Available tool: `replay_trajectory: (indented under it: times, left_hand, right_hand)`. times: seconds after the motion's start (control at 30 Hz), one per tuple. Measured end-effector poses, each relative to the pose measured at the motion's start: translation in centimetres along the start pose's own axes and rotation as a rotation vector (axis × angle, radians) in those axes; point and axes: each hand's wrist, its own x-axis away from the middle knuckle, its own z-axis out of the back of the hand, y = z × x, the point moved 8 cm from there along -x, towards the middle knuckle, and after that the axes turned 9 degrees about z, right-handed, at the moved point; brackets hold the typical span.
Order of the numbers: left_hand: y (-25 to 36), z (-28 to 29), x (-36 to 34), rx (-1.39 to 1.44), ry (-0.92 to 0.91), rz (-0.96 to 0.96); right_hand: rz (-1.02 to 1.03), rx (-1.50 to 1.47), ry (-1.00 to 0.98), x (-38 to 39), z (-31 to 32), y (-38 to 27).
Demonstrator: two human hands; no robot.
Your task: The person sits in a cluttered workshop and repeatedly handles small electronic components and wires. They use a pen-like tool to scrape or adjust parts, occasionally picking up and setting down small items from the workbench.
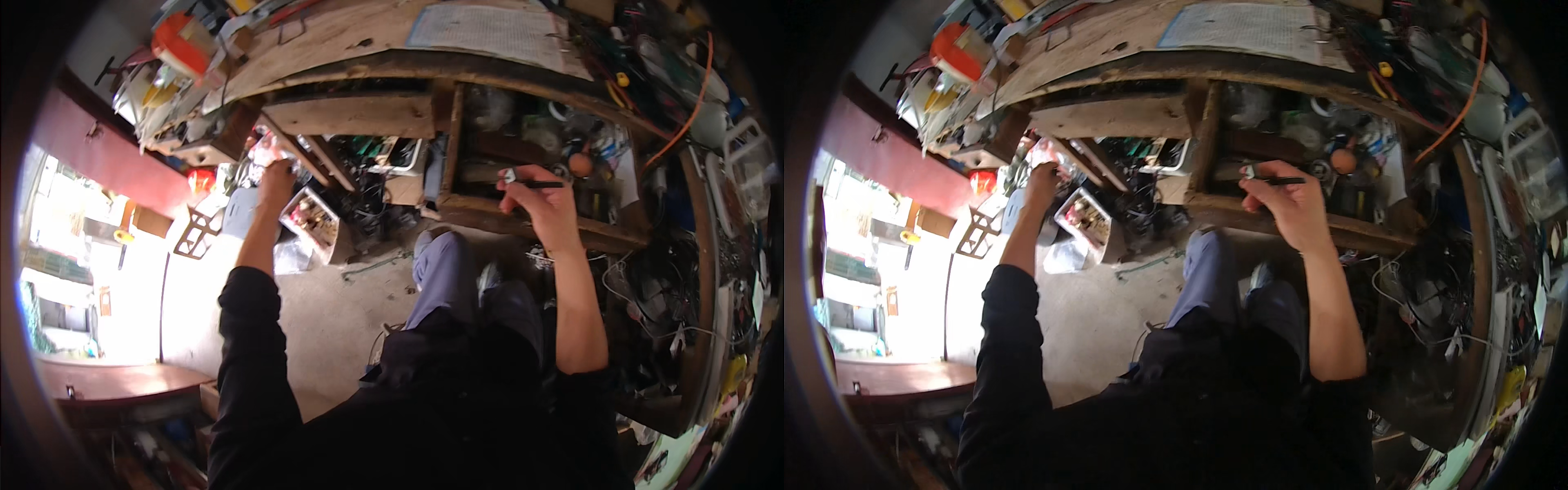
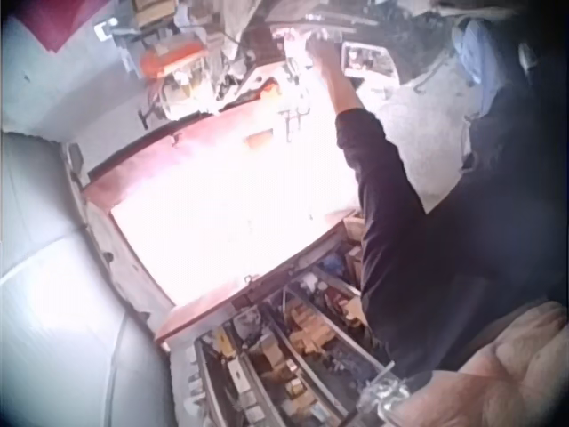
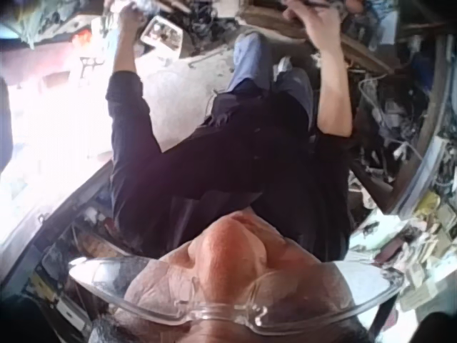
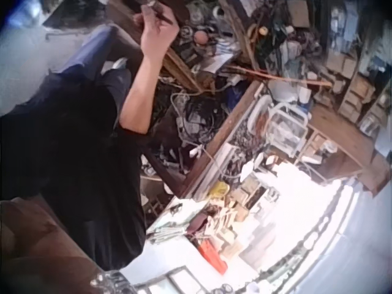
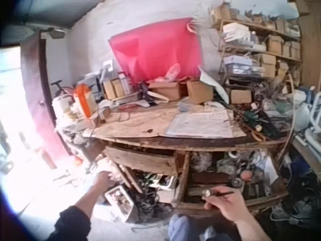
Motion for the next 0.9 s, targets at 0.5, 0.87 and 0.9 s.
replay_trajectory:
  times: [0.5,0.87,0.9]
  left_hand:
    - [38.7,9.7,13.7,0.975,-0.094,-0.543]
    - [40.3,12.3,16.1,0.539,0.303,-0.829]
    - [40.5,12.2,16.4,0.501,0.316,-0.844]
  right_hand:
    - [0.034,0.08,-0.035,0.3,1.1,0.3]
    - [0.017,0.143,-0.019,0.8,0.4,0.9]
    - [0.025,0.158,-0.015,0.8,0.4,0.8]
